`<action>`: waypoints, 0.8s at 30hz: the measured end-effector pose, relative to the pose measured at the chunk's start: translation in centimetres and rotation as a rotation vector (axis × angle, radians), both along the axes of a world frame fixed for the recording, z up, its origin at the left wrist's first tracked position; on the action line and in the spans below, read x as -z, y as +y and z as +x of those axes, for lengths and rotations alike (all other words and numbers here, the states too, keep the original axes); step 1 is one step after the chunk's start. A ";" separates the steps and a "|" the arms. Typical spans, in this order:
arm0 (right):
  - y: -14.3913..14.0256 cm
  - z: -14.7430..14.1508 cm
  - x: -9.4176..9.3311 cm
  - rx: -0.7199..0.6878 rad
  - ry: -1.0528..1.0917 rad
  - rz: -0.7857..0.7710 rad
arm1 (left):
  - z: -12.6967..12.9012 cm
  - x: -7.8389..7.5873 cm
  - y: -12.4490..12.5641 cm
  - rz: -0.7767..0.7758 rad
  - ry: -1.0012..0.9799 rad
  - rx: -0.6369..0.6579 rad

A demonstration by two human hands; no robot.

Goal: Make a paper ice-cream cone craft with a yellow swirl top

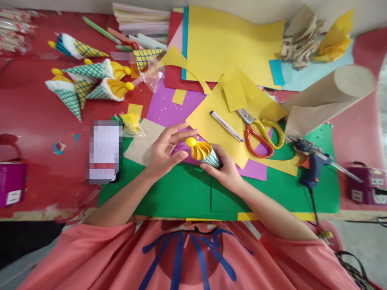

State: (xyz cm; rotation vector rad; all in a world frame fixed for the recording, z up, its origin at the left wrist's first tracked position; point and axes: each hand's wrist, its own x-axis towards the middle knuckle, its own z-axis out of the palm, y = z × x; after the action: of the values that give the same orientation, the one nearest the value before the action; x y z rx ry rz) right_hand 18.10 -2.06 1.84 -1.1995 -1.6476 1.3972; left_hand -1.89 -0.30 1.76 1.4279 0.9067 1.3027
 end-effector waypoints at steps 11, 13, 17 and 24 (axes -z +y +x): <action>-0.1 0.6 0.3 -0.046 -0.006 0.029 | 0.1 -0.4 0.2 -0.130 0.044 -0.010; -0.1 0.6 0.4 -0.029 -0.017 0.058 | 0.1 -0.1 0.3 -0.108 0.013 -0.010; -0.1 0.4 0.4 0.011 -0.032 0.113 | 0.2 0.0 0.3 -0.060 0.059 -0.154; -0.2 0.3 0.7 0.046 -0.019 0.104 | 0.1 0.2 0.1 -0.047 0.071 -0.086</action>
State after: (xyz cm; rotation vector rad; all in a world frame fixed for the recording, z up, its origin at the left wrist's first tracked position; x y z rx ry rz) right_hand 18.39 -2.25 1.14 -1.1869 -1.6737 1.2598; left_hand -1.79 -0.22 1.53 1.4197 1.0495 1.2915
